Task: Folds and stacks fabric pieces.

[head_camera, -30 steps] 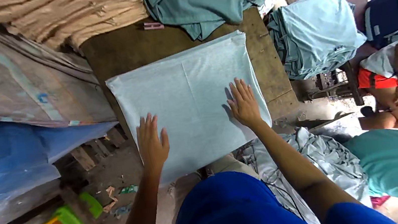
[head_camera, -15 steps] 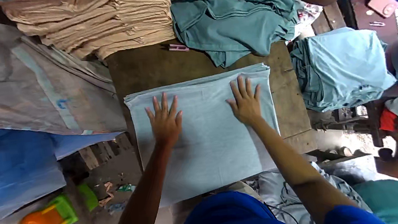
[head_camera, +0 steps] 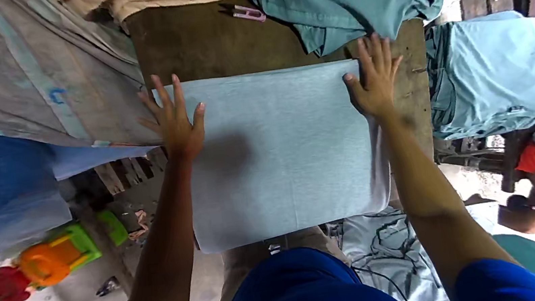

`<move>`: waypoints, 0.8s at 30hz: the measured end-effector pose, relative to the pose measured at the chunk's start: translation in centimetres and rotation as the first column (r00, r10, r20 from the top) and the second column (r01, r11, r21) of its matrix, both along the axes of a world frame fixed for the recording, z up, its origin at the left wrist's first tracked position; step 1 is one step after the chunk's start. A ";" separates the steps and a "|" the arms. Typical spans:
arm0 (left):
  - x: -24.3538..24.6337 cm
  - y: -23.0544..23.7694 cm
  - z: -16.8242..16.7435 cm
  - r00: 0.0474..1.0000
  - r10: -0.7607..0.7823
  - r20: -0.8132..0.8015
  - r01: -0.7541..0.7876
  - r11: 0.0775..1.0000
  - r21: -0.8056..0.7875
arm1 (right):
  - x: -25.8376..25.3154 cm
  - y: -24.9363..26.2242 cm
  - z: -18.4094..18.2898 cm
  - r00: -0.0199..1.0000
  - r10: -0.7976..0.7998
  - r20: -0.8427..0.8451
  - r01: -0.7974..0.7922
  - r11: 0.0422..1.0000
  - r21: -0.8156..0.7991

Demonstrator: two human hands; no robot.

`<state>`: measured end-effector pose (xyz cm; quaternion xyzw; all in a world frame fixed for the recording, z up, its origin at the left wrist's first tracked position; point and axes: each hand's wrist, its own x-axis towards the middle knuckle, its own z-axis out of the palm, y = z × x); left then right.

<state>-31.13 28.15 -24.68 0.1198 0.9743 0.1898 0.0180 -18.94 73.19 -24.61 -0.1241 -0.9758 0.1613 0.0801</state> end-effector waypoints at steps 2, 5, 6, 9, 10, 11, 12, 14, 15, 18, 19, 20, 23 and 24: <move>1.9 -2.1 1.6 0.995 0.057 -0.077 -0.052 0.997 0.062 | 3.0 -0.8 3.0 0.984 -0.088 -0.155 0.080 0.995 -0.058; 9.3 -8.8 3.8 0.998 0.052 -0.040 -0.035 0.939 0.342 | 14.8 -4.5 6.7 0.932 -0.173 -0.318 0.121 0.977 -0.178; 13.1 -11.4 3.8 0.999 0.033 0.017 -0.037 0.883 0.467 | 19.9 -6.3 6.5 0.923 -0.172 -0.345 0.101 0.971 -0.215; 25.9 -16.3 2.6 0.962 0.075 0.262 -0.223 0.767 0.601 | 33.8 -14.0 2.8 0.944 -0.322 -0.073 0.242 0.826 -0.509; 29.5 -17.3 1.6 0.926 0.068 0.372 -0.280 0.785 0.552 | 36.8 -16.6 1.2 0.905 -0.407 0.124 0.393 0.684 -0.614; 32.4 -18.0 0.3 0.867 0.054 0.495 -0.327 0.811 0.485 | 38.8 -18.4 -0.7 0.820 -0.464 0.336 0.553 0.491 -0.673; 34.1 -18.4 -1.2 0.788 0.022 0.615 -0.355 0.833 0.425 | 39.9 -19.2 -2.9 0.732 -0.477 0.487 0.658 0.307 -0.688; 34.1 -17.6 -4.8 0.679 -0.035 0.734 -0.331 0.877 0.348 | 39.3 -17.8 -7.0 0.679 -0.441 0.587 0.699 0.146 -0.700; 33.5 -16.6 -5.8 0.644 -0.020 0.764 -0.326 0.897 0.298 | 38.3 -16.4 -8.2 0.689 -0.419 0.591 0.694 0.146 -0.705; 29.7 -13.4 -6.8 0.531 0.064 0.845 -0.046 0.998 -0.046 | 34.8 -12.5 -9.3 0.652 -0.375 0.660 0.758 0.328 -0.563; 28.7 -12.7 -6.7 0.481 0.094 0.872 0.120 0.978 -0.172 | 34.0 -11.3 -9.2 0.609 -0.321 0.725 0.777 0.422 -0.466; 28.4 -12.5 -7.1 0.461 0.119 0.879 0.243 0.936 -0.254 | 33.4 -10.6 -8.9 0.558 -0.262 0.788 0.773 0.508 -0.379; 29.0 -14.0 -8.3 0.506 0.202 0.838 0.267 0.887 -0.376 | 31.2 -10.2 -8.9 0.369 -0.199 0.908 0.741 0.653 -0.157; 28.3 -13.0 -7.0 0.442 0.303 0.844 0.274 0.851 -0.449 | 30.6 -10.4 -9.4 0.305 -0.197 0.932 0.727 0.680 -0.094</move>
